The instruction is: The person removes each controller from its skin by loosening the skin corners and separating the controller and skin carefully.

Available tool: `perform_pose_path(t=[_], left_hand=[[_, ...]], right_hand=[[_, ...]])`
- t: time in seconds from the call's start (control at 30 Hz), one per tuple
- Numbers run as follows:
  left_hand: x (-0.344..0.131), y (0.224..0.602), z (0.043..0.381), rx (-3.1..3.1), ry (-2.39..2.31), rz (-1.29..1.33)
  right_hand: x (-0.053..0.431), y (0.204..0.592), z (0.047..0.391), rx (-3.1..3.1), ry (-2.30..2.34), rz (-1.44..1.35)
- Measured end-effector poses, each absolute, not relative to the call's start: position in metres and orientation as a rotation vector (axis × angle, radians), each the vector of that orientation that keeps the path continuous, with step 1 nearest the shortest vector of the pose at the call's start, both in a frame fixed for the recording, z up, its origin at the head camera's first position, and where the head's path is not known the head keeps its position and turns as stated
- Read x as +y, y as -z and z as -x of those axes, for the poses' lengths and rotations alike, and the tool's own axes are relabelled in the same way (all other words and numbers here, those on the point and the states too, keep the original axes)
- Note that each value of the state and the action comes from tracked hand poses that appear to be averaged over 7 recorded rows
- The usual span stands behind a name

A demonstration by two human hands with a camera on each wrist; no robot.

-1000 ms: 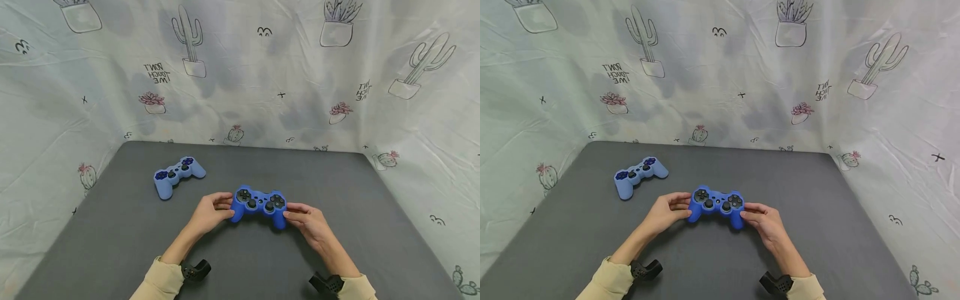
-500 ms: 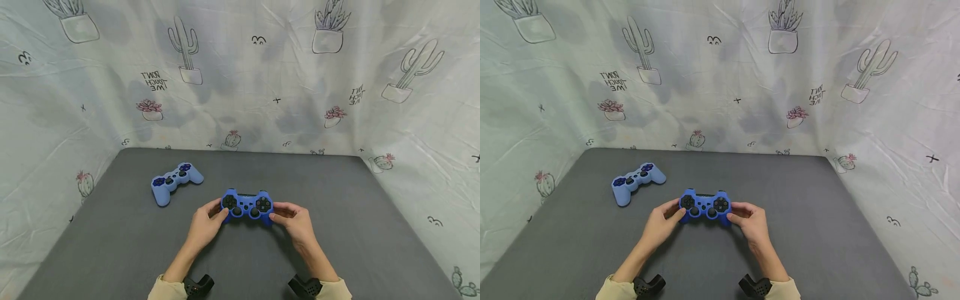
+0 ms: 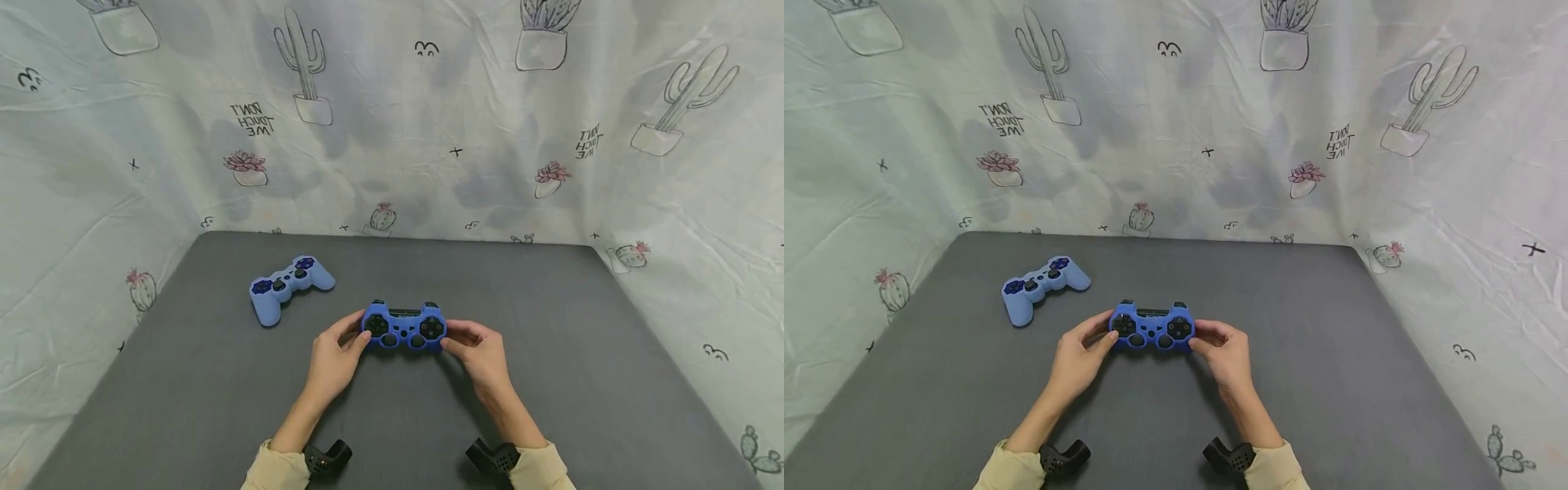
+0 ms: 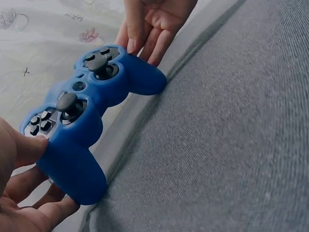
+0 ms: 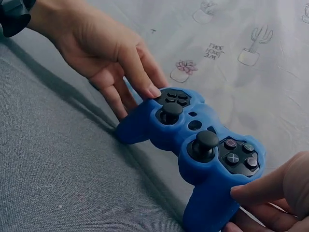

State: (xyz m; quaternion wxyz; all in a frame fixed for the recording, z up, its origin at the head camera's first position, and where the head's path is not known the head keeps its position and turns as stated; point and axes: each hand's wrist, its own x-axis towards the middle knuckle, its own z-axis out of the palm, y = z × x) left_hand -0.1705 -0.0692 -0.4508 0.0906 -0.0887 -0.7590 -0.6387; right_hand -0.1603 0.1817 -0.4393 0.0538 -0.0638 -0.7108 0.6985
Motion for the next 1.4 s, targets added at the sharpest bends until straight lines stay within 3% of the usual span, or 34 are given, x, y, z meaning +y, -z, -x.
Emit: perform_pose_path(t=[0.93,1.2,1.4], left_hand=[[-0.07,0.447,0.169,-2.272,1.914,0.218],[-0.064,0.422,0.158,-2.286,1.895,0.21],[-0.069,0.437,0.17,-2.319,1.894,0.271]], right_hand=[[0.178,0.44,0.162,-2.153,-2.142,0.224],[0.181,0.441,0.163,-2.176,-2.142,0.23],[0.186,0.434,0.166,-2.269,-2.131,0.246]])
